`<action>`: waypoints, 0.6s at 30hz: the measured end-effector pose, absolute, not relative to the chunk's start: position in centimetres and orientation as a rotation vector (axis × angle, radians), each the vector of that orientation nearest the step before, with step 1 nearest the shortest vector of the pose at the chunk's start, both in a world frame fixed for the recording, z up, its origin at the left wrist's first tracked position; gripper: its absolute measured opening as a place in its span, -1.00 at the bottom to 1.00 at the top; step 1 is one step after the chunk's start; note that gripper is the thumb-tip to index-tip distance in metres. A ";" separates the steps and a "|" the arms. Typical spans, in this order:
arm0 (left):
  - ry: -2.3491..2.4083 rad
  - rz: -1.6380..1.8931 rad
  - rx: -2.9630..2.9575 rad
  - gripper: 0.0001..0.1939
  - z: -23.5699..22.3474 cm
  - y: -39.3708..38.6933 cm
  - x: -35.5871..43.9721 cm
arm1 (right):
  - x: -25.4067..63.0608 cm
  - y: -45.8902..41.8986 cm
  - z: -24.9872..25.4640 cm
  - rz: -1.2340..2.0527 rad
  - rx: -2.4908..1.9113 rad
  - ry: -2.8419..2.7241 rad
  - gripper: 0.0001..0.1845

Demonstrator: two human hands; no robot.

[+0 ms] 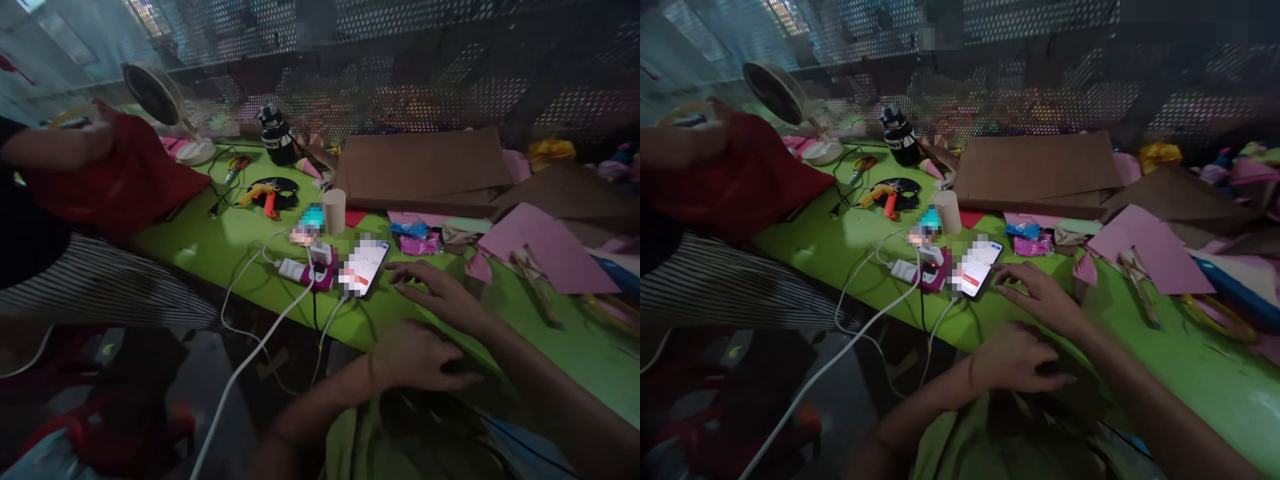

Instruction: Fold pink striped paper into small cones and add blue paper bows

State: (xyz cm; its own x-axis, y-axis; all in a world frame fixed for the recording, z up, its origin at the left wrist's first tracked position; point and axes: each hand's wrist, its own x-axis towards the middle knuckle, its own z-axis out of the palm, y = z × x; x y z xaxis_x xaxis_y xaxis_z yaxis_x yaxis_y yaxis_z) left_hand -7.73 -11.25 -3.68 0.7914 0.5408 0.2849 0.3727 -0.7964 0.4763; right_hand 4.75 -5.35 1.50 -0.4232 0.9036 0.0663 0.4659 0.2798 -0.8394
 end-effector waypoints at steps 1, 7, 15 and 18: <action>0.681 0.581 2.592 -0.53 -3.6 -11.2 -7.7 | 4.9 -5.3 1.4 1.044 -1.240 -1.989 -0.64; 0.689 0.606 2.596 -0.55 -3.4 -11.2 -7.8 | 5.0 -5.2 0.4 1.063 -1.242 -1.938 -0.68; 0.728 0.586 2.530 -0.55 -3.5 -11.1 -7.9 | 5.3 -6.0 1.5 1.019 -1.274 -1.939 -0.68; 0.842 0.549 2.440 -0.68 -3.1 -11.0 -8.0 | 6.5 -6.7 2.7 0.933 -1.330 -1.892 -0.65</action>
State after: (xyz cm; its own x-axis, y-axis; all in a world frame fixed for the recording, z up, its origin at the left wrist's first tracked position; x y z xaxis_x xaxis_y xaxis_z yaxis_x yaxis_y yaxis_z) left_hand -7.97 -11.04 -3.05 0.7278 0.6536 0.2077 0.4532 -0.6856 0.5697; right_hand 6.52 -6.66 2.68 -0.2858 0.9531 0.0996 0.5014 0.2373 -0.8320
